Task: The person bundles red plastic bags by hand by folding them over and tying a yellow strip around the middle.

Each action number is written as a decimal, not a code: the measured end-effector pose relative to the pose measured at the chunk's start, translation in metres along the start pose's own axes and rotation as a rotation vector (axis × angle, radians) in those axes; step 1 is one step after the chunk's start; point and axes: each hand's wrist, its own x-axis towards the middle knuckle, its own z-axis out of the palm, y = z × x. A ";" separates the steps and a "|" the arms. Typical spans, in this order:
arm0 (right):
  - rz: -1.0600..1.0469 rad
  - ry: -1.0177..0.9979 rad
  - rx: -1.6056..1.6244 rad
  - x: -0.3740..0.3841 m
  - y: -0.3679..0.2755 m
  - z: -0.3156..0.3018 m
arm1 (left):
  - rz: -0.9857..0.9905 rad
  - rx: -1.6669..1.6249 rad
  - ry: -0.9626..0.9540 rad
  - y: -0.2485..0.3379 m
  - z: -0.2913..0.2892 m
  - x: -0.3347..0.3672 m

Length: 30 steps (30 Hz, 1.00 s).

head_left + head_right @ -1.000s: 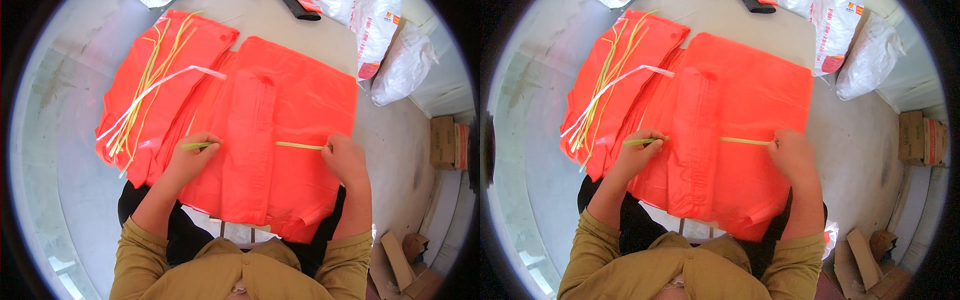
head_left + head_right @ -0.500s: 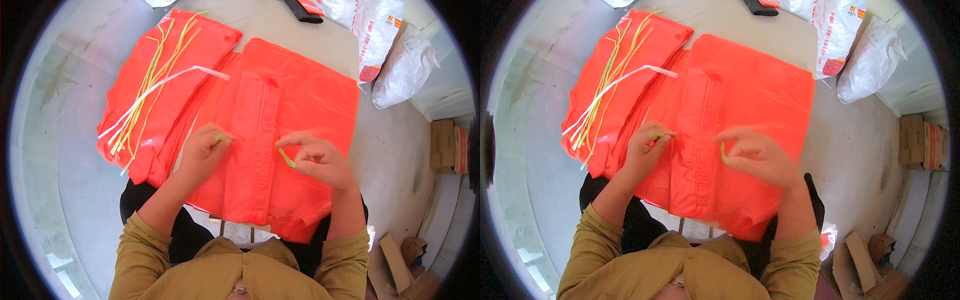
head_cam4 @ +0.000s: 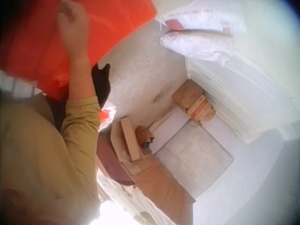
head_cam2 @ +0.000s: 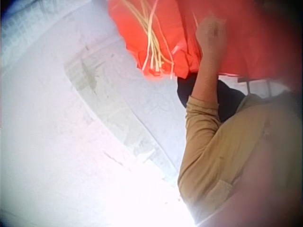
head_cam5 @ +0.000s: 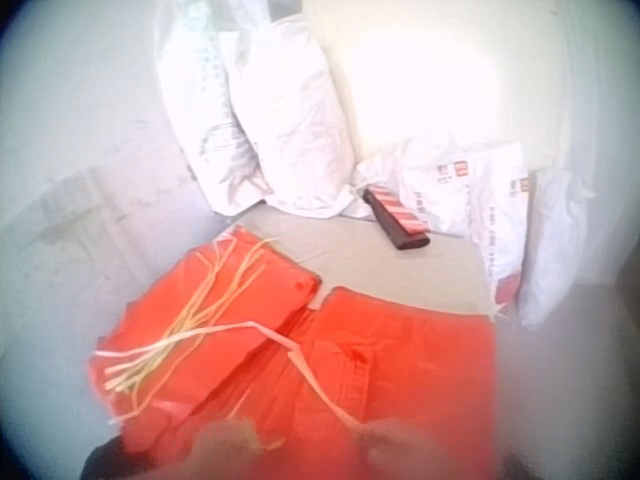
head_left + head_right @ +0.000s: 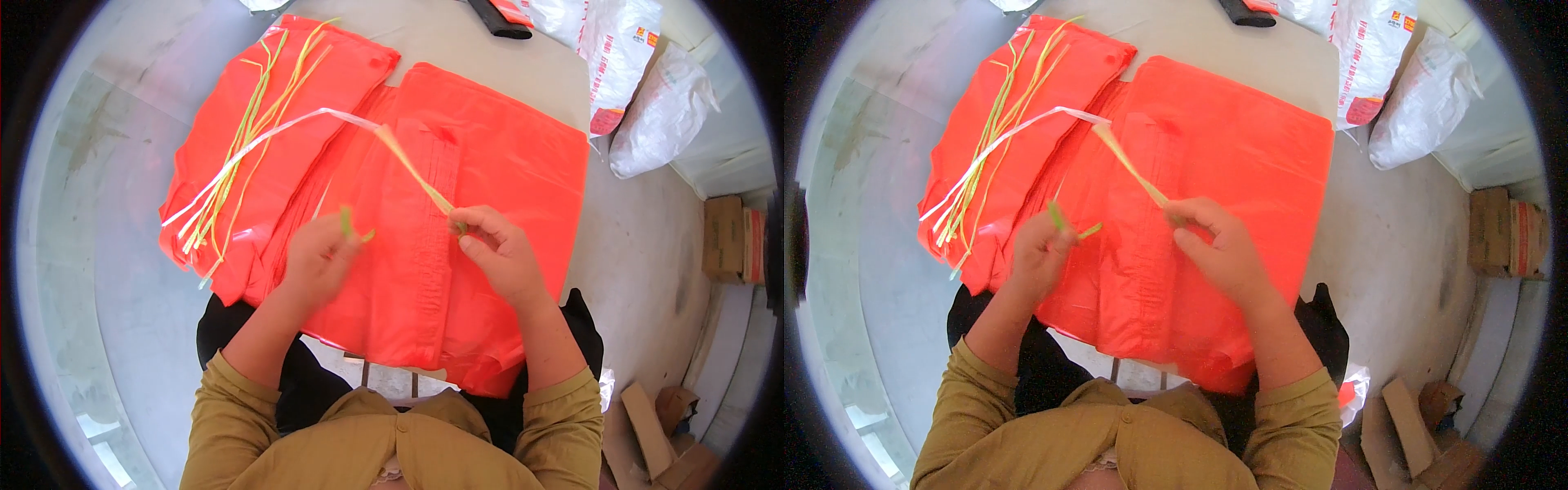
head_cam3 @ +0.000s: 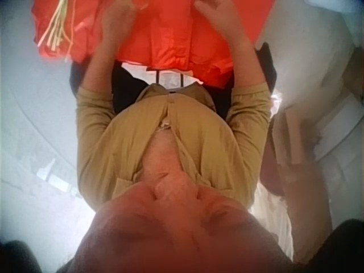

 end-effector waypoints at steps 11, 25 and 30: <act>-0.460 -0.007 -0.669 0.003 0.018 0.029 | 0.403 0.123 -0.019 0.020 0.040 0.017; -0.280 0.135 -0.439 -0.004 0.013 0.041 | 0.124 -0.002 -0.042 0.025 0.046 0.022; -0.506 0.162 -0.640 -0.001 0.023 0.034 | -0.145 0.042 -0.134 0.027 0.046 0.022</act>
